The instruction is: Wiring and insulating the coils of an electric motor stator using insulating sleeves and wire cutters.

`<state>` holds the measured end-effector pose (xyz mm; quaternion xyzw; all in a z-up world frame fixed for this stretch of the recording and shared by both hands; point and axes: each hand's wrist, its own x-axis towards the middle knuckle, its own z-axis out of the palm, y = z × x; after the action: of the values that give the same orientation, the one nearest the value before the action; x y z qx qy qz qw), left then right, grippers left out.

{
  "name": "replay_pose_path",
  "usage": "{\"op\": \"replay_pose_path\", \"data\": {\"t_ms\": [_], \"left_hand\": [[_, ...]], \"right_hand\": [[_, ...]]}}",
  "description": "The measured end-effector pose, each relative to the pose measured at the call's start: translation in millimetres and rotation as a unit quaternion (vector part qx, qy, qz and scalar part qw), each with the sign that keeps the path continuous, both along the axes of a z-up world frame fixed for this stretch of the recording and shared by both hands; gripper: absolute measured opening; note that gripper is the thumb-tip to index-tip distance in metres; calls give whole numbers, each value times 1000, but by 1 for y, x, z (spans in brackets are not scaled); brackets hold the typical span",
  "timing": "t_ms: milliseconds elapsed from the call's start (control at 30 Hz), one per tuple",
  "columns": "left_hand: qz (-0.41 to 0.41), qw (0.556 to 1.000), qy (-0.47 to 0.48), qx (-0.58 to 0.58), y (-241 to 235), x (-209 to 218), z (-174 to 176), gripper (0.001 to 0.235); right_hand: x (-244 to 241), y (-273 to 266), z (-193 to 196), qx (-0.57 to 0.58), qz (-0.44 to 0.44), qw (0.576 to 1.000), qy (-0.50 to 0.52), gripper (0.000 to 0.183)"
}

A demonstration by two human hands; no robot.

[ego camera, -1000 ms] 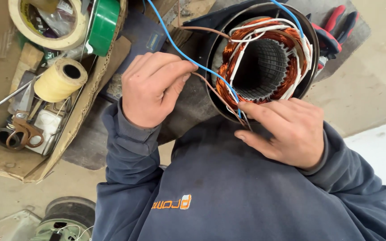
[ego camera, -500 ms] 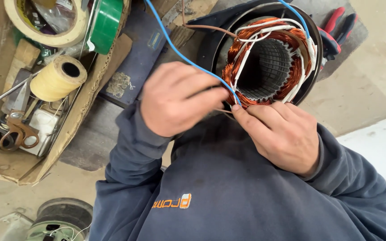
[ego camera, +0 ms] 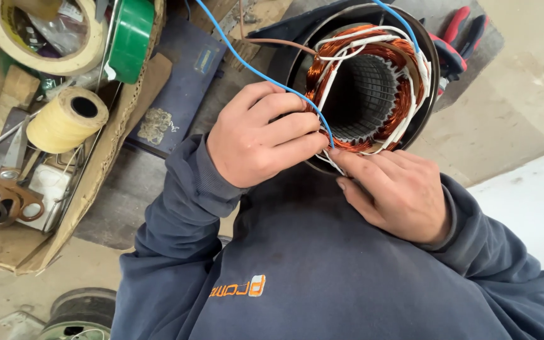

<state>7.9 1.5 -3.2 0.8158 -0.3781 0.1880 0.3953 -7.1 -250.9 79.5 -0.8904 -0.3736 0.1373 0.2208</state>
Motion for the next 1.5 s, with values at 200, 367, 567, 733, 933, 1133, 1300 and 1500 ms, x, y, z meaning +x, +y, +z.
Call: {"op": "replay_pose_path", "data": {"t_ms": [200,367,567,733,933,1133,1300,1500], "left_hand": [[-14,999,-8,40,2,3,7,23],[-45,997,-30,57,-1,4,15,19],[-76,994,-69,34,1,8,10,21],[-81,993,-70,42,2,7,9,23],[-52,994,-65,67,-1,3,16,8],[-82,995,-39,48,-1,11,13,9],[-74,997,14,34,-5,11,11,18],[-64,996,60,18,-9,9,13,15]], "right_hand": [[-4,-9,-4,21,-44,998,-27,38],[-2,-12,-5,16,0,997,-74,35],[-2,-24,-5,28,41,996,-77,34],[2,-27,-9,57,1,994,-98,29],[8,-36,-16,33,69,985,-156,29],[6,-36,-15,-11,99,977,-190,37],[5,-37,-22,20,78,983,-168,32],[3,-27,-24,71,6,992,-107,30]]}}
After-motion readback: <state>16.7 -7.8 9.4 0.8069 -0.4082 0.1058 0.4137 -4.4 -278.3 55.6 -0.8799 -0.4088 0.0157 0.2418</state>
